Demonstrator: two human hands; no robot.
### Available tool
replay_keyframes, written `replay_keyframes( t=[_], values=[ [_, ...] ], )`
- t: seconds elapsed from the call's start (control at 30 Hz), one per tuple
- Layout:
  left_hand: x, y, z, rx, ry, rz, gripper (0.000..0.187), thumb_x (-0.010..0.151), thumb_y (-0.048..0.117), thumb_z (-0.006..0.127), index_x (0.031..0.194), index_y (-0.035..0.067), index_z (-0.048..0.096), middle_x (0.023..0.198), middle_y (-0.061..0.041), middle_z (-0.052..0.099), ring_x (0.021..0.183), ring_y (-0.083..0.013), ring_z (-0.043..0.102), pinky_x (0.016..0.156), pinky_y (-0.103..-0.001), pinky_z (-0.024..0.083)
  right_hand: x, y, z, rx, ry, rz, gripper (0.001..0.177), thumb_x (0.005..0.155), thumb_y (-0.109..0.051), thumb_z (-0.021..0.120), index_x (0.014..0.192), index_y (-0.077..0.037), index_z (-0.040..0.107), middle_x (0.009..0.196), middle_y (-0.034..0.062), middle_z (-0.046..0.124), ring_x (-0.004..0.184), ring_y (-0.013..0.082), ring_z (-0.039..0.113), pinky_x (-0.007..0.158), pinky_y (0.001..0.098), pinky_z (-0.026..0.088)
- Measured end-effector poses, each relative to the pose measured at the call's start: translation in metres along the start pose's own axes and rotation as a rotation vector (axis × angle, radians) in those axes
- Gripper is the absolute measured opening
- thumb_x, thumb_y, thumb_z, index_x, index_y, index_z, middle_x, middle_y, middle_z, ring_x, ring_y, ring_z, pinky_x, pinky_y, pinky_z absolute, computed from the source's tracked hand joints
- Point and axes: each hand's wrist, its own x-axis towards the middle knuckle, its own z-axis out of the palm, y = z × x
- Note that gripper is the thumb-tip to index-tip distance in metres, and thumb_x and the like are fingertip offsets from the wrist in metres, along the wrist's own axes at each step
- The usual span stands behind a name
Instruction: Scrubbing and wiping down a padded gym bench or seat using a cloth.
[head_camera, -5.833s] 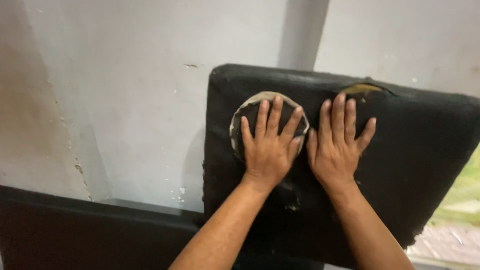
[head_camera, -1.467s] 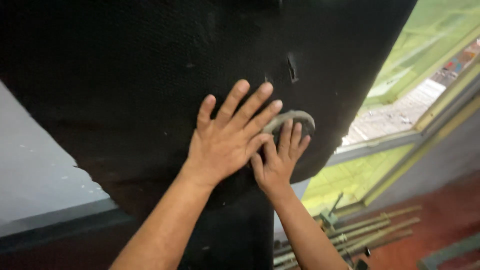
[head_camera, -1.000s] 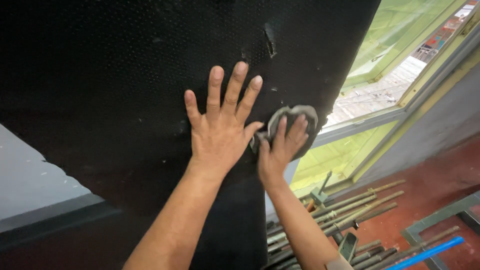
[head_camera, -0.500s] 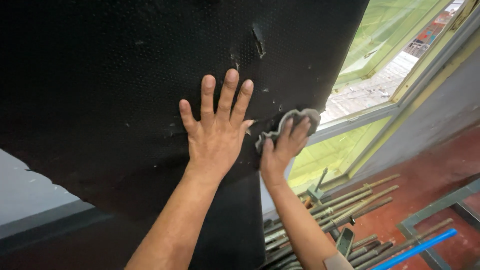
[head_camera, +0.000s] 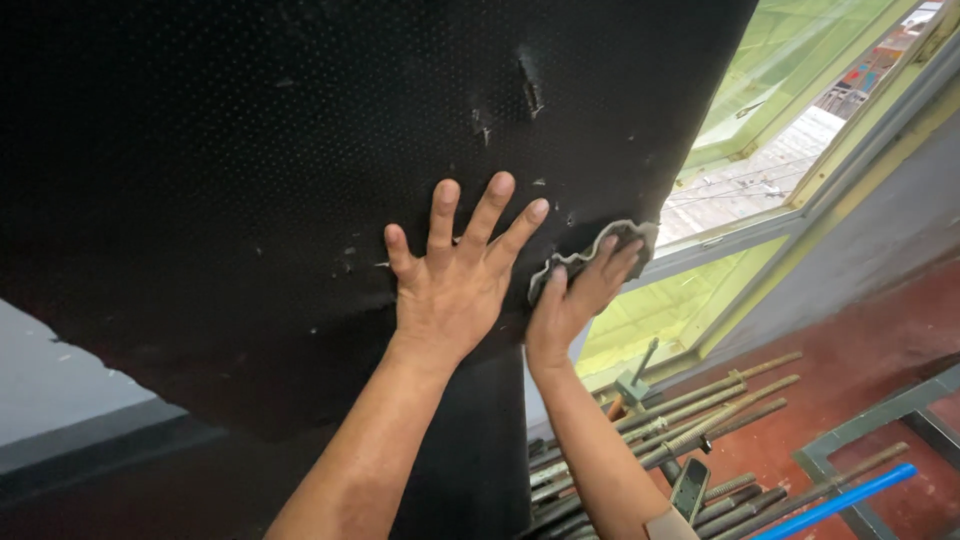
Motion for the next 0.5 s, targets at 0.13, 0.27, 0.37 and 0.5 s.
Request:
replay_keyframes(
  t=[0.13, 0.27, 0.37, 0.5],
  values=[
    [-0.001, 0.001, -0.001, -0.051, 0.009, -0.001, 0.069, 0.118, 0.040, 0.050, 0.168, 0.034, 0.004, 0.176, -0.006, -0.008, 0.162, -0.0432, -0.011, 0.122, -0.070, -0.021, -0.047, 0.021, 0.006, -0.089, -0.071, -0.070, 0.073, 0.103, -0.027, 0.054, 0.166, -0.009, 0.023, 0.176, 0.0213, 0.006, 0.165, 0.0391, 0.002, 0.131, 0.0559, -0.002],
    [0.001, -0.001, -0.003, -0.058, 0.004, 0.002, 0.069, 0.119, 0.044, 0.051, 0.170, 0.036, 0.005, 0.176, -0.005, -0.008, 0.162, -0.0419, -0.012, 0.123, -0.068, -0.023, -0.059, 0.046, -0.006, -0.081, -0.165, -0.033, 0.072, 0.102, -0.029, 0.054, 0.163, -0.004, 0.026, 0.174, 0.0203, 0.005, 0.162, 0.0384, 0.001, 0.129, 0.0532, 0.000],
    [0.004, -0.006, -0.014, -0.108, -0.016, 0.007, 0.066, 0.117, 0.044, 0.049, 0.171, 0.038, 0.012, 0.178, -0.004, -0.005, 0.163, -0.0410, -0.011, 0.122, -0.066, -0.024, -0.012, -0.010, -0.009, 0.069, -0.010, 0.098, 0.065, 0.111, -0.026, 0.046, 0.166, 0.000, 0.021, 0.177, 0.0216, 0.002, 0.166, 0.0395, 0.000, 0.134, 0.0526, 0.002],
    [0.006, -0.010, -0.022, -0.231, -0.053, -0.004, 0.060, 0.117, 0.048, 0.046, 0.171, 0.039, 0.023, 0.179, -0.001, 0.001, 0.162, -0.0372, -0.010, 0.121, -0.062, -0.025, -0.026, -0.054, 0.023, -0.028, -0.058, 0.193, 0.074, 0.109, -0.028, 0.050, 0.163, 0.006, 0.014, 0.174, 0.0257, 0.005, 0.161, 0.0425, 0.001, 0.126, 0.0554, -0.005]
  ],
)
